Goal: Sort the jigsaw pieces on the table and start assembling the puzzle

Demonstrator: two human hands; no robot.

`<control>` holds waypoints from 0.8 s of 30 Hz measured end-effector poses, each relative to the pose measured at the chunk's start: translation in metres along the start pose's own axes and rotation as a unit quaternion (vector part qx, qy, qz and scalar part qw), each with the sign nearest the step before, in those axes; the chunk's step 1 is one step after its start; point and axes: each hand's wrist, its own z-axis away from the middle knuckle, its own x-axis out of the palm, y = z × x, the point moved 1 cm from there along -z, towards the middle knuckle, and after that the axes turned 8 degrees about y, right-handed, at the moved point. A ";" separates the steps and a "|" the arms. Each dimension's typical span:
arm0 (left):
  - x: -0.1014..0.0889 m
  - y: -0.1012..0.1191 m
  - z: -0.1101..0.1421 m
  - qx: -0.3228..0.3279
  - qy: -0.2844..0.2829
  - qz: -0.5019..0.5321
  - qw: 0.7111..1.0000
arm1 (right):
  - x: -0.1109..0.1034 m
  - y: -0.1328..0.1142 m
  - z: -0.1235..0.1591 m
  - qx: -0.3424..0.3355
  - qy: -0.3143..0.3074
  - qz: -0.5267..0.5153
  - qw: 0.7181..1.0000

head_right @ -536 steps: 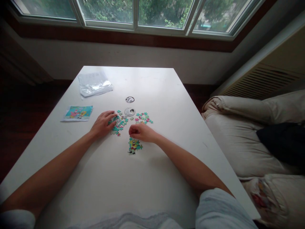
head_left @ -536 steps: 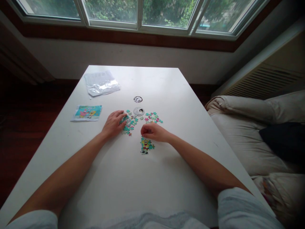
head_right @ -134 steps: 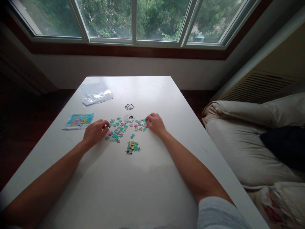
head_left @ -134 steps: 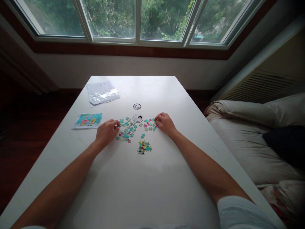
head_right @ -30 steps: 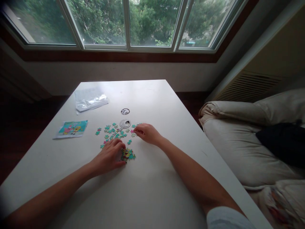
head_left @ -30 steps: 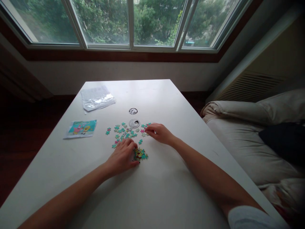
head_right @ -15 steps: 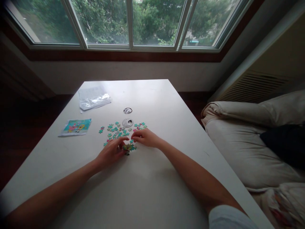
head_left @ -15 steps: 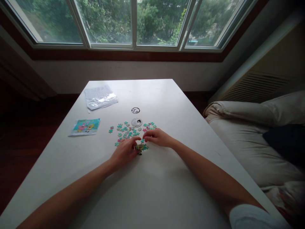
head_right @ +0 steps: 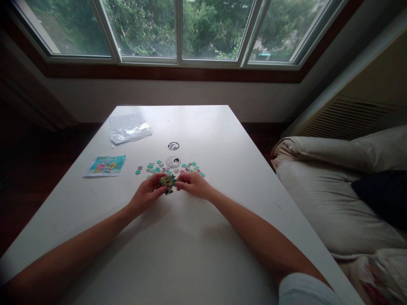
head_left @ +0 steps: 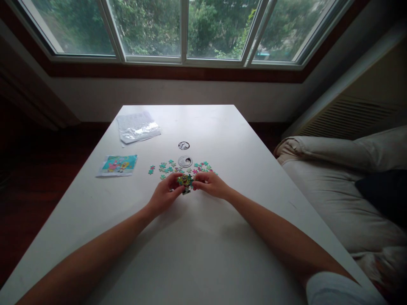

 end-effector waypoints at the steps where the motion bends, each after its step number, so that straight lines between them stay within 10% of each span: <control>1: 0.001 0.000 0.000 -0.007 0.001 0.019 1.000 | 0.001 -0.001 0.000 0.002 0.002 -0.006 1.000; 11: 0.005 0.006 -0.001 -0.055 0.006 0.105 0.993 | 0.016 -0.002 0.002 0.049 0.036 -0.117 0.991; 24: -0.002 0.010 0.000 -0.007 0.012 -0.024 1.000 | 0.027 0.007 0.003 0.064 0.032 -0.141 0.988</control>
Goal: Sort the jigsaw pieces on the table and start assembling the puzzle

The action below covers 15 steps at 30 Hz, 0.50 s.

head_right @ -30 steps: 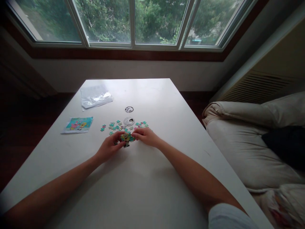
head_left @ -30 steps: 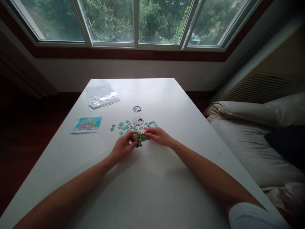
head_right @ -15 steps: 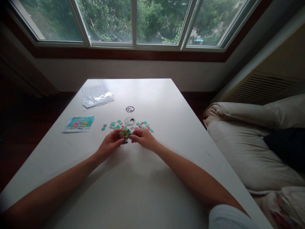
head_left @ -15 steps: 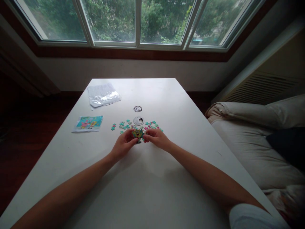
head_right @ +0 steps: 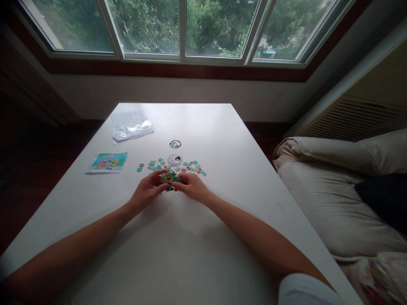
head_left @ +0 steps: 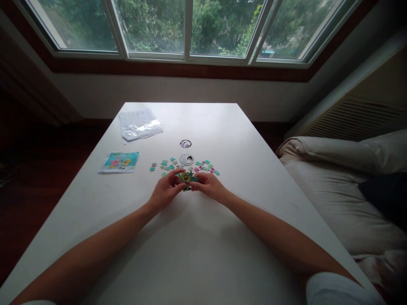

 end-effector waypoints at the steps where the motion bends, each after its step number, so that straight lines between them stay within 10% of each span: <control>1: 0.000 0.001 0.000 0.002 0.002 -0.009 1.000 | 0.000 0.000 0.000 0.001 -0.002 -0.002 1.000; 15: 0.003 0.001 0.002 -0.017 0.028 0.023 0.999 | 0.008 -0.005 0.002 0.035 0.000 -0.033 0.999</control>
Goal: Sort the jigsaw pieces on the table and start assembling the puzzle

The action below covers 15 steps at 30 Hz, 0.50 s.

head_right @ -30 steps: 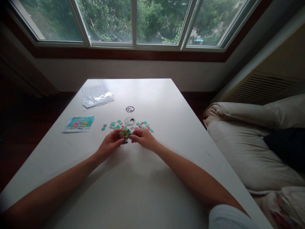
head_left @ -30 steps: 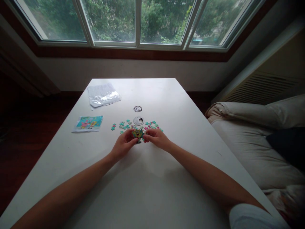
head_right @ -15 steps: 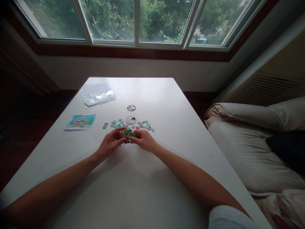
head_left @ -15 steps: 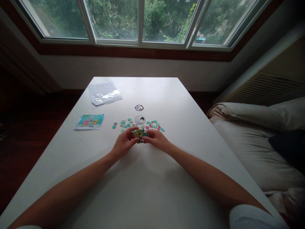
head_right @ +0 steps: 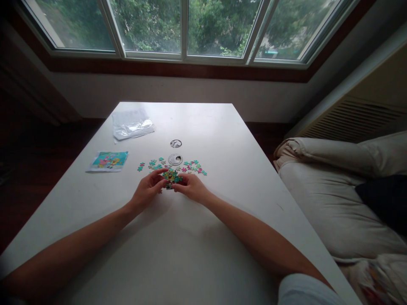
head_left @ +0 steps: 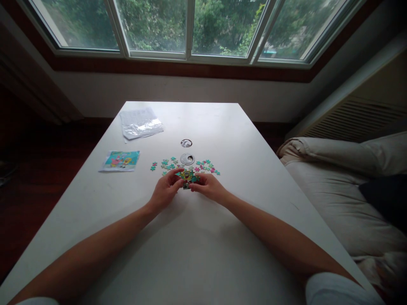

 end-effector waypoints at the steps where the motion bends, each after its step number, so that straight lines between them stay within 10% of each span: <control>1: 0.000 0.000 0.000 -0.003 -0.001 0.005 1.000 | 0.000 0.000 0.000 0.003 0.002 -0.004 1.000; 15: -0.003 -0.003 0.002 0.054 0.003 -0.068 0.996 | -0.002 0.002 -0.002 -0.003 0.008 0.000 1.000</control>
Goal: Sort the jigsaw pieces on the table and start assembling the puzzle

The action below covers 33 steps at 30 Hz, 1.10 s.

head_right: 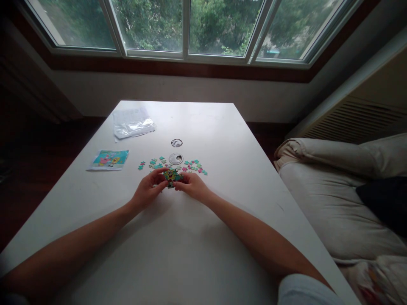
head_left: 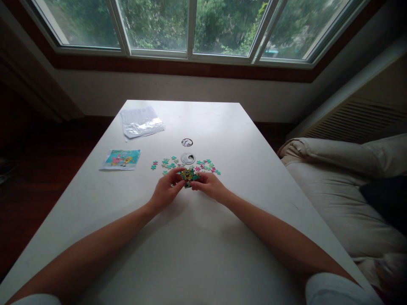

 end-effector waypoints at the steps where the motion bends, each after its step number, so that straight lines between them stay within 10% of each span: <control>1: 0.000 0.001 0.000 0.001 -0.002 -0.001 1.000 | 0.000 0.000 0.000 0.001 -0.002 -0.001 1.000; 33: -0.001 0.005 -0.001 0.012 -0.021 0.004 1.000 | 0.002 -0.003 0.000 0.011 0.002 -0.011 1.000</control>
